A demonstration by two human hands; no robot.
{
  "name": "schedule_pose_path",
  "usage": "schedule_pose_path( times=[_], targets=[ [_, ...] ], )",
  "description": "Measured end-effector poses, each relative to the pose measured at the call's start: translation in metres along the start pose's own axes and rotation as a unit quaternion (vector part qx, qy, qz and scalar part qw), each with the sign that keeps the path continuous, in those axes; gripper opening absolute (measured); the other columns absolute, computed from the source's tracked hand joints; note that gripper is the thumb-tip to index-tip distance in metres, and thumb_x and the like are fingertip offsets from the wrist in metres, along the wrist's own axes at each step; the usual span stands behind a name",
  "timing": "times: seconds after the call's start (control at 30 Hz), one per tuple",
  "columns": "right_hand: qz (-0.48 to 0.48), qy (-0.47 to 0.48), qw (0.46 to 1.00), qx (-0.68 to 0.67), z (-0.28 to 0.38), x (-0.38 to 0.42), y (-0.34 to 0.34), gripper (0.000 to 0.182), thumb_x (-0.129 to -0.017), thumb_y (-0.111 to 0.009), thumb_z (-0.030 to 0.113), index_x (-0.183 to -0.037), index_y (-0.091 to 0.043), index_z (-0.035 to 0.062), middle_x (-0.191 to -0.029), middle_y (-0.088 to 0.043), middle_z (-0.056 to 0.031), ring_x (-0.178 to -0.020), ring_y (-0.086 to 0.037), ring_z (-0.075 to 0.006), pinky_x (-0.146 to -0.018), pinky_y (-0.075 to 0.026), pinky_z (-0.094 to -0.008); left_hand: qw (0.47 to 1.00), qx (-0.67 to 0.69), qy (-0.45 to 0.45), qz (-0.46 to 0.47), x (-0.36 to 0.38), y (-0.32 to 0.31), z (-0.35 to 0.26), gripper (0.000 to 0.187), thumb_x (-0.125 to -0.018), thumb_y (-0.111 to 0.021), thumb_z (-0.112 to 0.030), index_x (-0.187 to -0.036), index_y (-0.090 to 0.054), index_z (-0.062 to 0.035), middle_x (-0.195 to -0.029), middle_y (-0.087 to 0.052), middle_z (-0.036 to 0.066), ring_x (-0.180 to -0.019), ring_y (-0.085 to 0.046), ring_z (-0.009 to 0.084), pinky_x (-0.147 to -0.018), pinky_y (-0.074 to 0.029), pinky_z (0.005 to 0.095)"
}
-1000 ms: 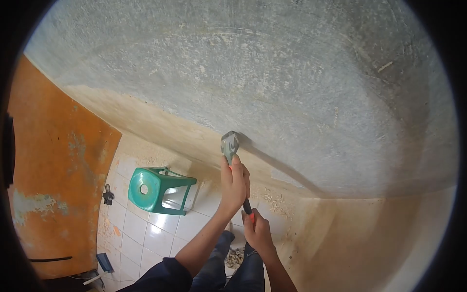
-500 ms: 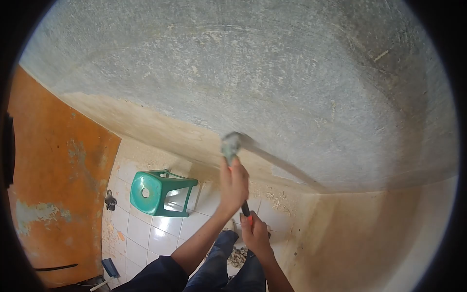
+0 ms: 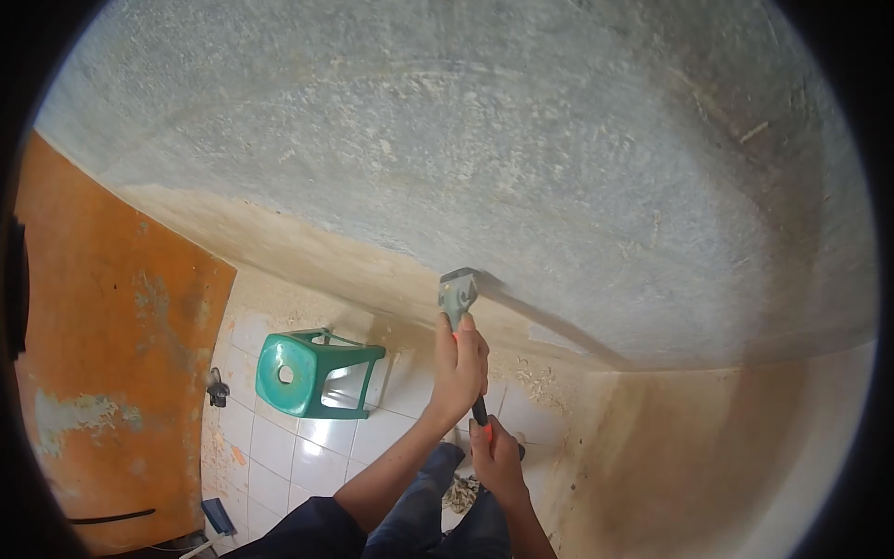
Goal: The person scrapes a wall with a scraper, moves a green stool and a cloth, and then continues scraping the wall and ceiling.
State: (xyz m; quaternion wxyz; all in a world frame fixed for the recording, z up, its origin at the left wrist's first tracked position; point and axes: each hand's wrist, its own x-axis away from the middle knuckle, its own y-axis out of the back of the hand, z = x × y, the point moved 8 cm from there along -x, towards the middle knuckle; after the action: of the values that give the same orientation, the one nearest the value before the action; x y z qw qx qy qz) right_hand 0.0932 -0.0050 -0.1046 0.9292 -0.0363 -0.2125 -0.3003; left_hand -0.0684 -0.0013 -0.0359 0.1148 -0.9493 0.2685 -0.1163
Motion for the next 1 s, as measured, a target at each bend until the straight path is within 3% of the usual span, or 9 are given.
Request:
schedule_pose_path(
  times=[0.07,0.17,0.33,0.47,0.53,0.67,0.73,0.8,1.0],
  targets=[
    [-0.004,0.078,0.990,0.120,0.023,-0.005,0.002,0.030,-0.099,-0.053,0.026,-0.086,-0.052,-0.0014,-0.060,-0.050,-0.0041,-0.053,-0.045,-0.0095,-0.049,-0.036,-0.0303,0.998,0.005,-0.059,-0.004,-0.009,0.006,-0.006,0.024,-0.105,-0.036,-0.030,-0.107,-0.034,-0.0064,-0.058,-0.039,-0.002,-0.037,-0.035,0.0037,-0.031,-0.030,0.0208],
    [0.002,0.054,0.998,0.035,0.001,-0.010,-0.008,0.030,-0.099,-0.053,0.026,-0.086,-0.052,-0.0012,-0.062,-0.051,-0.0022,-0.055,-0.046,-0.0073,-0.049,-0.036,-0.0280,0.997,-0.011,-0.065,-0.034,-0.012,0.017,-0.001,0.024,-0.105,-0.036,-0.031,-0.104,-0.033,-0.0072,-0.058,-0.040,-0.002,-0.039,-0.035,0.0035,-0.032,-0.029,0.0205],
    [0.002,0.040,0.998,0.037,0.016,-0.012,-0.006,0.029,-0.099,-0.054,0.025,-0.087,-0.053,-0.0013,-0.062,-0.051,-0.0028,-0.056,-0.046,-0.0066,-0.050,-0.036,-0.0269,0.995,0.019,-0.093,-0.026,-0.015,0.011,-0.014,0.024,-0.105,-0.037,-0.030,-0.102,-0.033,-0.0070,-0.058,-0.041,-0.002,-0.038,-0.034,0.0031,-0.032,-0.030,0.0206],
    [0.000,0.052,0.999,-0.002,0.003,-0.011,-0.007,0.030,-0.099,-0.053,0.027,-0.090,-0.055,-0.0017,-0.061,-0.050,-0.0030,-0.057,-0.045,-0.0057,-0.050,-0.037,-0.0271,0.996,-0.007,-0.077,-0.036,-0.009,0.016,-0.008,0.023,-0.105,-0.037,-0.030,-0.106,-0.034,-0.0073,-0.057,-0.039,-0.003,-0.037,-0.033,0.0030,-0.032,-0.029,0.0206],
    [-0.006,0.027,1.000,-0.006,0.011,-0.005,-0.006,0.031,-0.099,-0.054,0.028,-0.090,-0.055,-0.0022,-0.059,-0.049,-0.0036,-0.056,-0.044,-0.0070,-0.050,-0.037,-0.0284,1.000,0.004,-0.008,-0.015,-0.002,0.006,-0.006,0.020,-0.104,-0.042,-0.023,-0.101,-0.036,-0.0038,-0.063,-0.037,-0.004,-0.054,-0.033,0.0016,-0.045,-0.027,0.0206],
    [0.015,0.060,0.995,0.084,0.017,-0.016,-0.011,0.031,-0.099,-0.054,0.027,-0.089,-0.055,-0.0022,-0.058,-0.048,-0.0045,-0.055,-0.045,-0.0089,-0.050,-0.037,-0.0300,0.998,0.026,-0.050,-0.041,-0.014,0.019,-0.021,0.021,-0.104,-0.041,-0.024,-0.101,-0.035,-0.0041,-0.063,-0.038,-0.004,-0.053,-0.033,0.0020,-0.045,-0.027,0.0204],
    [-0.005,0.055,0.998,0.023,0.008,-0.013,-0.015,0.033,-0.099,-0.054,0.028,-0.088,-0.054,-0.0026,-0.058,-0.048,-0.0048,-0.054,-0.044,-0.0090,-0.049,-0.036,-0.0308,0.998,0.005,-0.049,-0.038,-0.011,0.021,-0.011,0.020,-0.104,-0.041,-0.023,-0.100,-0.035,-0.0049,-0.063,-0.039,-0.003,-0.052,-0.033,0.0021,-0.045,-0.028,0.0203],
    [-0.003,0.031,1.000,0.004,0.004,-0.006,-0.016,0.033,-0.098,-0.054,0.028,-0.089,-0.054,-0.0027,-0.058,-0.048,-0.0048,-0.054,-0.044,-0.0091,-0.049,-0.036,-0.0308,0.997,-0.028,-0.070,-0.010,-0.009,0.012,-0.007,0.023,-0.105,-0.037,-0.032,-0.101,-0.034,-0.0095,-0.054,-0.036,-0.004,-0.037,-0.033,0.0034,-0.032,-0.027,0.0205],
    [0.009,0.035,0.999,0.021,0.004,-0.008,-0.015,0.031,-0.098,-0.054,0.028,-0.090,-0.055,-0.0025,-0.059,-0.049,-0.0039,-0.056,-0.044,-0.0083,-0.050,-0.036,-0.0296,0.996,-0.023,-0.086,-0.023,-0.014,0.024,-0.011,0.024,-0.105,-0.037,-0.033,-0.102,-0.033,-0.0094,-0.058,-0.040,-0.001,-0.038,-0.035,0.0041,-0.032,-0.030,0.0210]
  ],
)
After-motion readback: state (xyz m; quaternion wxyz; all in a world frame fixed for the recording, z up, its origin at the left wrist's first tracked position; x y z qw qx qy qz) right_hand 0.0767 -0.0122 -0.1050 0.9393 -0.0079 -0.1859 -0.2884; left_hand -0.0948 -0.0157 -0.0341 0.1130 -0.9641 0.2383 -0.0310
